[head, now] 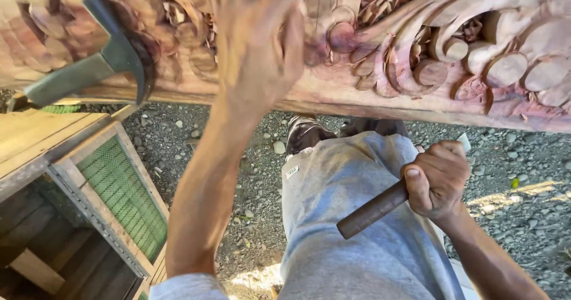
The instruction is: Woodworker uses a mallet and chisels to carve intricate decorative patterns into a large piece of wood.
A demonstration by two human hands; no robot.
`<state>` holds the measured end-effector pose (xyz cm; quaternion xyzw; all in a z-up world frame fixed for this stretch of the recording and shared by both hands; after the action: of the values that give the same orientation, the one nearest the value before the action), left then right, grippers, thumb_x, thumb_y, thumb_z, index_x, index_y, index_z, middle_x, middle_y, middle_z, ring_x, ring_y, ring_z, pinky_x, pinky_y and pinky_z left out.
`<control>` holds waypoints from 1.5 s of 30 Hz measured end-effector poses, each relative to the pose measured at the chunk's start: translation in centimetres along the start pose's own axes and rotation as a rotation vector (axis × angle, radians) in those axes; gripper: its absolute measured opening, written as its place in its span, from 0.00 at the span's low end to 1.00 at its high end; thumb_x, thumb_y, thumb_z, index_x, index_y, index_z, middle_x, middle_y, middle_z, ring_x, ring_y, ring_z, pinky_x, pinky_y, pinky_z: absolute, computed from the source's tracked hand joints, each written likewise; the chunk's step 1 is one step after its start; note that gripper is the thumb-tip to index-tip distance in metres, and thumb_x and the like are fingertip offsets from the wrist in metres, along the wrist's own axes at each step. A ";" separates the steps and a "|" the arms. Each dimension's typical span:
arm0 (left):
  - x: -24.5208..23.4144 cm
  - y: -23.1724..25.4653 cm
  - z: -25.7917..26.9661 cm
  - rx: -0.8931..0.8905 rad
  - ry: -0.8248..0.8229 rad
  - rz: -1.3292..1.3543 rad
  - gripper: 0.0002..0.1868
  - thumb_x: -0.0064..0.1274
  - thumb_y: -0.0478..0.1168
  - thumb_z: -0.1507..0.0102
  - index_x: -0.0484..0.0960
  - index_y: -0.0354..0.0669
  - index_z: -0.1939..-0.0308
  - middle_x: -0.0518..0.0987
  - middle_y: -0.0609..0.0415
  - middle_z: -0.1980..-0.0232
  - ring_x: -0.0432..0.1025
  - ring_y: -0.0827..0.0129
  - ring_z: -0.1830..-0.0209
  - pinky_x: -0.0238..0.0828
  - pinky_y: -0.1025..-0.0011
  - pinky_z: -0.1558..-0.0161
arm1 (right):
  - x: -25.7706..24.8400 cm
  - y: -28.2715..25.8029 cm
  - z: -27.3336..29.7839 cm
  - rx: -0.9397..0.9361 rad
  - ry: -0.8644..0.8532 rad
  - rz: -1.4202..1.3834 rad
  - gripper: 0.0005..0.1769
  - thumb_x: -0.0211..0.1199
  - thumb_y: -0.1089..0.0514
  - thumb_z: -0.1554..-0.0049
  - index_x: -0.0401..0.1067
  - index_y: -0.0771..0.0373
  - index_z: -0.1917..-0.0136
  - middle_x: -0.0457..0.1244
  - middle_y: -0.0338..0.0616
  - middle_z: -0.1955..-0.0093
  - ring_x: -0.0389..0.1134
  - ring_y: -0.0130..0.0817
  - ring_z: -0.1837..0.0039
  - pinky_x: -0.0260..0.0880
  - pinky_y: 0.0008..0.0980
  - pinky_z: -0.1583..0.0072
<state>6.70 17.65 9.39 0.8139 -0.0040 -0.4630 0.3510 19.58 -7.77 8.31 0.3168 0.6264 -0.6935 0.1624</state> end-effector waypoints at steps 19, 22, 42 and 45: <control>-1.9 2.9 12.4 -0.661 -0.142 0.645 0.17 0.55 0.41 0.30 0.76 0.38 0.40 0.74 0.43 0.41 0.70 0.59 0.39 0.69 0.57 0.37 | 5.9 -3.3 -5.3 -0.390 -0.166 -0.160 0.15 0.59 0.56 0.44 0.69 0.55 0.72 0.57 0.37 0.74 0.56 0.35 0.68 0.56 0.40 0.57; -1.2 7.5 18.7 -0.990 -0.336 1.191 0.26 0.54 0.52 0.28 0.68 0.39 0.34 0.75 0.47 0.47 0.72 0.68 0.50 0.74 0.70 0.49 | 8.5 -3.9 -7.5 -0.458 -0.247 -0.238 0.15 0.62 0.54 0.43 0.68 0.56 0.70 0.56 0.37 0.73 0.56 0.36 0.67 0.57 0.40 0.55; 0.1 10.1 18.6 -1.103 -0.092 1.006 0.21 0.47 0.43 0.27 0.70 0.32 0.35 0.68 0.61 0.64 0.59 0.81 0.66 0.58 0.77 0.62 | 9.3 -2.6 -10.4 -0.505 -0.228 -0.320 0.19 0.61 0.55 0.40 0.65 0.58 0.72 0.54 0.39 0.72 0.56 0.39 0.65 0.56 0.41 0.54; 1.4 11.1 19.0 -1.088 -0.109 0.946 0.20 0.47 0.43 0.27 0.70 0.32 0.36 0.68 0.61 0.64 0.59 0.81 0.66 0.59 0.77 0.63 | 8.8 -2.1 -10.3 -0.488 -0.240 -0.348 0.18 0.60 0.55 0.39 0.66 0.58 0.70 0.54 0.40 0.72 0.56 0.39 0.65 0.56 0.42 0.53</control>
<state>-3.32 -2.00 8.54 0.4106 -0.1424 -0.2376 0.8687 14.11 4.10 4.15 0.0725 0.7953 -0.5725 0.1855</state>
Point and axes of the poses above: each hand's wrist, its own z-axis away from the middle knuckle, its own x-axis out of the palm, y = z × x, the point moved 5 cm from there along -z, towards the middle knuckle
